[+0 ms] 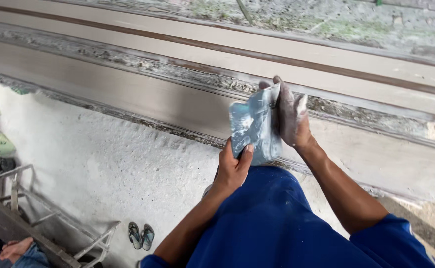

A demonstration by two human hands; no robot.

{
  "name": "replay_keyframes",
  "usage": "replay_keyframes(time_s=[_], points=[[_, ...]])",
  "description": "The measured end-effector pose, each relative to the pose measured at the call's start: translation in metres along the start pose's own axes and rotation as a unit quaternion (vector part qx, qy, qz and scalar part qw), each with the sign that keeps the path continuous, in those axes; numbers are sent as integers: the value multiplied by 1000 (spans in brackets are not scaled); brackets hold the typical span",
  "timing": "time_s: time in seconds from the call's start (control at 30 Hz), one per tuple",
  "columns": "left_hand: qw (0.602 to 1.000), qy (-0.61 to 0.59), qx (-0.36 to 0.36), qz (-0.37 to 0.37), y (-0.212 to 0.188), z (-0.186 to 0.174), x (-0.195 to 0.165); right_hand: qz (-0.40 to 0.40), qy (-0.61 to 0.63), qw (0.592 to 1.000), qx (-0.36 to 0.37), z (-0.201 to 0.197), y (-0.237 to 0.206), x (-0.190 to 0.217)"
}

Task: The person applies white putty filler onto long grooved wood moldings, spreading it by hand with a sponge pad along the profiles and grooves. They work along several planks on the workbench, then carry the sponge to a bucket and rinse and squeeze it in the water.

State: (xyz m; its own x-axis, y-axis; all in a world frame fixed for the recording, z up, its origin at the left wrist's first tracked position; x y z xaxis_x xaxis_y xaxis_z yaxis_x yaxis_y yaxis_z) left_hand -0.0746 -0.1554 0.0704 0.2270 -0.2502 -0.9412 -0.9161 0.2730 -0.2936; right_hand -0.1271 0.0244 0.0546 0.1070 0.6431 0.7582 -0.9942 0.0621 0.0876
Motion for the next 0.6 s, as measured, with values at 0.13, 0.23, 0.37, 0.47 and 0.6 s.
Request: replay_keyframes(time_s=[0.13,0.23,0.37,0.47,0.6], points=[[926,-376,-28,-11,-4,-19,-16,-94,-90,985,113,38,34,24],[898,-432,-67,-57,-1,-35,-24,-95,-80,981,151,70,42,35],[847,-510,-86,-122,0,-52,-31,-92,-127,974,165,96,31,37],[826,-545,-59,-132,9,-67,-36,-107,-220,947,208,96,7,29],[822,-558,-47,-102,33,-105,-27,-45,-160,962,216,77,-10,12]])
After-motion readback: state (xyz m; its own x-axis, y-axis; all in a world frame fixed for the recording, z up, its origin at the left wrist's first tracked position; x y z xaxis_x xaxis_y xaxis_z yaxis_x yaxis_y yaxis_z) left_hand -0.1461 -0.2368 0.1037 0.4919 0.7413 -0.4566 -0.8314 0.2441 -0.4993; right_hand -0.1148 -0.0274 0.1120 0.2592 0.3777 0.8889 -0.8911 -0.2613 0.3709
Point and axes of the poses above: each hand's wrist, its own y-axis towards the middle knuckle, its own z-axis out of the palm, x = y × z, the point moved 6 cm from there along y, towards the middle knuckle, and after that the axes turned 6 degrees about -z, right-handed, at the moved point
